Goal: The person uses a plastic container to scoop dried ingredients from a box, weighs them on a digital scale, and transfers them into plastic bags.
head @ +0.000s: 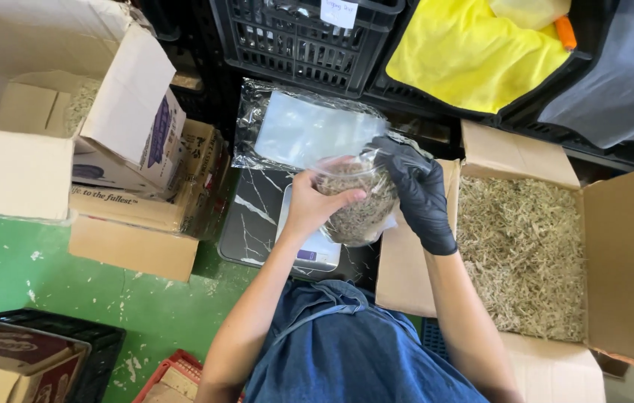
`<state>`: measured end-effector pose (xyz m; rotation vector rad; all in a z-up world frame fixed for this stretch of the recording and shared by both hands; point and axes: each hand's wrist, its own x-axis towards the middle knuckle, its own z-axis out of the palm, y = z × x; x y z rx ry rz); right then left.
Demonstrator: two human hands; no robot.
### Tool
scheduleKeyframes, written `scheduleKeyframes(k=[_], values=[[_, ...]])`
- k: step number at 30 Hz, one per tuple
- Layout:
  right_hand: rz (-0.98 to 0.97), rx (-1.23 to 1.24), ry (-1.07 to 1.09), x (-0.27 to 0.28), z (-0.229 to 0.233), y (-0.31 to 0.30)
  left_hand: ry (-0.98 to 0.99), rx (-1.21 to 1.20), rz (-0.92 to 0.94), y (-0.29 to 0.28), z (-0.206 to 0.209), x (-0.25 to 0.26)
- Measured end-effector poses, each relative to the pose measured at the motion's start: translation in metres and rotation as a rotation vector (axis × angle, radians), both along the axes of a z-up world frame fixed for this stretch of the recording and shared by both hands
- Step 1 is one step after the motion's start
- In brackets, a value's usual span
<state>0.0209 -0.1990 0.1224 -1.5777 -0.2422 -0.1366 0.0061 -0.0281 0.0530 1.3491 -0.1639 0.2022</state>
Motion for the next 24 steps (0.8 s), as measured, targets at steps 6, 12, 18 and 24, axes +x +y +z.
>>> scheduleKeyframes(k=[6,12,18,24], values=[[-0.075,0.056,-0.021,-0.004,-0.009,0.000,-0.022,-0.048,0.095,-0.013,0.004,0.000],[-0.134,0.093,0.044,-0.004,-0.012,-0.003,-0.066,-0.022,0.110,0.000,0.029,0.001],[-0.201,0.163,0.023,-0.013,-0.015,0.007,-0.082,-0.016,0.285,0.000,0.041,-0.001],[-0.299,0.182,-0.105,-0.015,-0.025,0.012,0.053,-0.166,0.443,-0.005,0.038,0.002]])
